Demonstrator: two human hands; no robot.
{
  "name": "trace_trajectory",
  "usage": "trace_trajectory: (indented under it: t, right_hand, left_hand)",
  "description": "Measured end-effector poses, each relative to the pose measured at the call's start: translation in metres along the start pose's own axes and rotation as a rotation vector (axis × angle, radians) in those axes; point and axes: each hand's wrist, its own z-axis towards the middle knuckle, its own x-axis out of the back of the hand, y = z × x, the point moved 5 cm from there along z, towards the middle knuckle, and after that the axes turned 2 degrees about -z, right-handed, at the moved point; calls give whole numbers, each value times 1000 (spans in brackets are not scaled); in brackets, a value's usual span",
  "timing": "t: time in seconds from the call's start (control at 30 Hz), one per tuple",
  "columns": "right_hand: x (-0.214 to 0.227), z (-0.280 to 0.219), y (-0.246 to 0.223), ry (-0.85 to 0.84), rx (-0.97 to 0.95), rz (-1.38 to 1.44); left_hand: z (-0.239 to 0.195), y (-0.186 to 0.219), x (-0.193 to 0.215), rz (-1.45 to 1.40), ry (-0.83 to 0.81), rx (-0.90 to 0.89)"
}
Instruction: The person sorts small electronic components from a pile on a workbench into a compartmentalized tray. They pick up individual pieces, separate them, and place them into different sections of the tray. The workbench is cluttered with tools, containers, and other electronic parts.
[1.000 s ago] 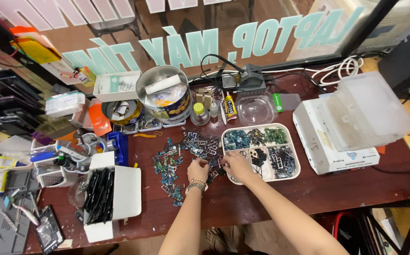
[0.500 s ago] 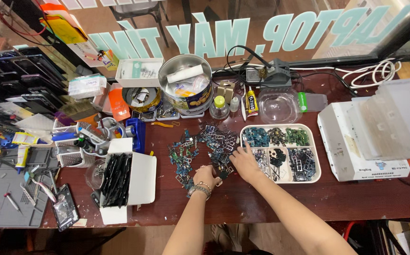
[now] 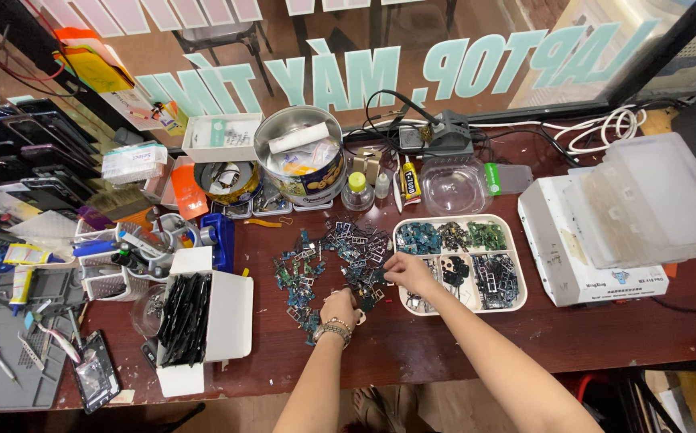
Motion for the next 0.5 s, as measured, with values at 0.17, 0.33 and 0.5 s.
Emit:
trace_trajectory:
  t: [0.17,0.33,0.5]
  right_hand:
    - [0,-5,17,-34,-271,264]
    - [5,-7,13,-37,-262,359]
    - [7,-9,20,-38,-310,465]
  left_hand:
    - [-5,13,0,120,7,-47]
    - [10,0,-23,101,-12,-20]
    - [35,-21,-40,-545,-151,217]
